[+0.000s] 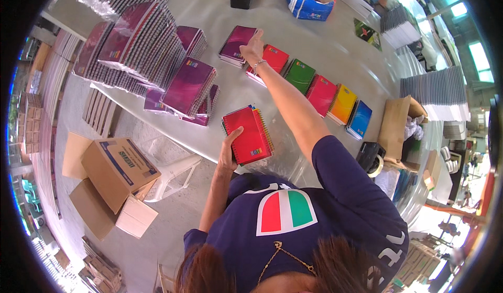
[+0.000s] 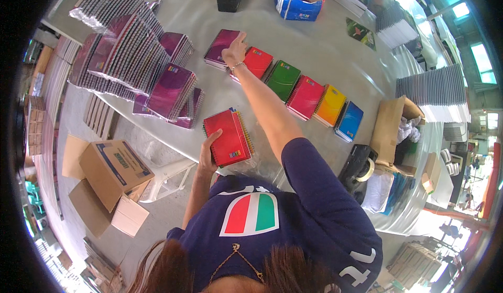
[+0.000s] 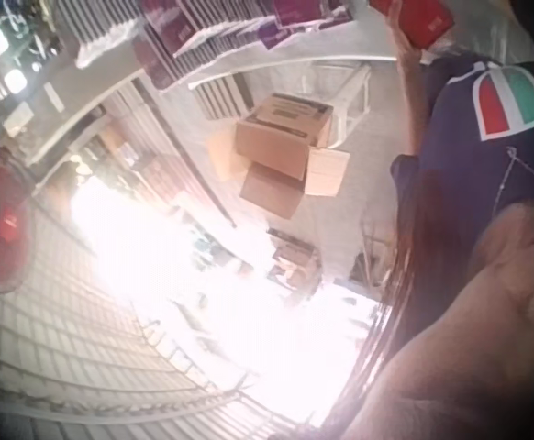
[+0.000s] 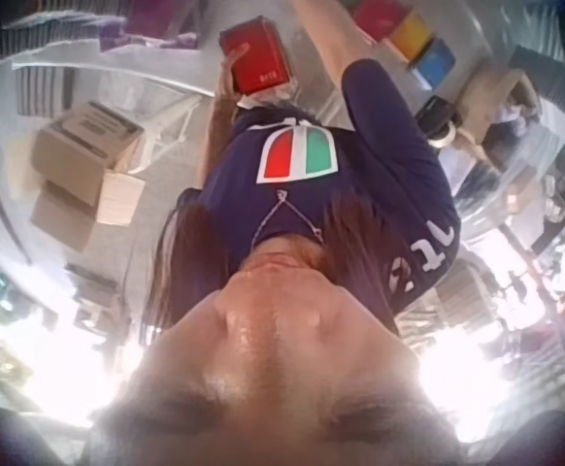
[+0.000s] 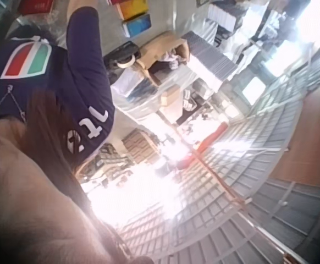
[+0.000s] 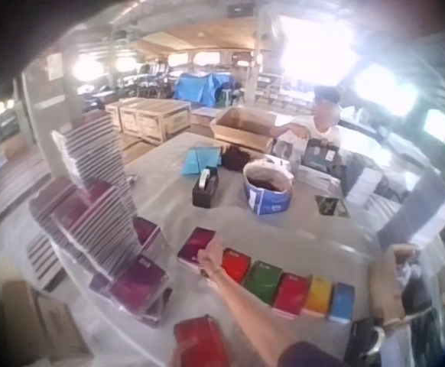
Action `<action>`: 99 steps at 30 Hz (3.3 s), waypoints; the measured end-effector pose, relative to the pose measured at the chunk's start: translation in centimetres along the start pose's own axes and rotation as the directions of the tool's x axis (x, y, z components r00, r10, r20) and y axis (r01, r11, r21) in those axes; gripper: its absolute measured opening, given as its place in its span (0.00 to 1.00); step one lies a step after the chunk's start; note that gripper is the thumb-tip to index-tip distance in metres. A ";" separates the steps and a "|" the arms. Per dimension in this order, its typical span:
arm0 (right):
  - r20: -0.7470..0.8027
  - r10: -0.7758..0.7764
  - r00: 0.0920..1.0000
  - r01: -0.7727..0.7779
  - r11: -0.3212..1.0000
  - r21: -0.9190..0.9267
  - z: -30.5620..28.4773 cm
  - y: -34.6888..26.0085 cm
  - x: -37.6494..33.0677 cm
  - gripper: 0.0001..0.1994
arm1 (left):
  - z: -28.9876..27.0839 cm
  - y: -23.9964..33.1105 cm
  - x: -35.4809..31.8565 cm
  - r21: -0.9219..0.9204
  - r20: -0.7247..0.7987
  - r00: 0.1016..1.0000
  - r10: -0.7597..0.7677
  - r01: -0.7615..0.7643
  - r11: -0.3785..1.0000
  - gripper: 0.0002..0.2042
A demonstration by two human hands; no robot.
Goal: The person places spiral-bound notebooks into clear plastic sleeves and seals them with tape. They repeat this process for multiple notebooks of different colors, stacking the finished packages on the table.
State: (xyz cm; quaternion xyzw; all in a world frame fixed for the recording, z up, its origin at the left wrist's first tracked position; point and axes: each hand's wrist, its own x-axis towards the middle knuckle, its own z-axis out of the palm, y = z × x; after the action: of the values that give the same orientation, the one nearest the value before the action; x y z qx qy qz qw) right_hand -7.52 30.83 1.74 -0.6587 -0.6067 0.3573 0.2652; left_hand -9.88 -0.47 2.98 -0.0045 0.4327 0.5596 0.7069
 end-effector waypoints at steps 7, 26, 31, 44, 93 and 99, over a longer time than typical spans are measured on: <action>0.208 -0.252 0.945 -0.061 0.490 0.869 -13.5 -1.2 -11.3 0.38 | -0.1 -0.2 0.7 0.019 0.127 0.987 0.096 -0.099 0.995 0.32; 0.077 -0.767 0.637 0.757 0.603 -0.251 -19.0 19.0 -38.7 0.33 | 5.2 -4.5 -2.1 0.491 0.260 0.762 -0.593 0.425 0.761 0.34; -0.264 -0.140 0.954 0.257 0.833 0.489 -17.4 19.0 -39.6 0.40 | 4.8 -3.3 -0.4 0.839 0.324 0.819 -0.472 -0.018 0.544 0.54; -0.056 0.061 0.997 -0.008 0.745 0.667 -17.6 22.2 -37.6 0.45 | 4.1 -11.2 1.7 0.607 0.767 0.630 -0.122 -0.649 0.458 0.49; 0.084 -0.107 0.991 0.068 0.924 0.377 -17.5 23.6 -38.0 0.42 | 1.5 -10.2 0.0 0.624 0.777 0.620 -0.106 -0.738 0.257 0.43; 0.041 -0.177 0.983 0.167 0.969 0.184 -16.6 23.9 -38.1 0.41 | 1.5 -10.5 -0.4 0.661 0.749 0.654 -0.103 -0.727 0.189 0.40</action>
State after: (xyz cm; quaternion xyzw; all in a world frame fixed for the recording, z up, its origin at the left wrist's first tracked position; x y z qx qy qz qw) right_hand 19.89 -8.38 -1.32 -0.5665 -0.6340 0.4049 0.3364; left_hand -0.63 -3.98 -0.92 0.7107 0.3852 0.2890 0.5129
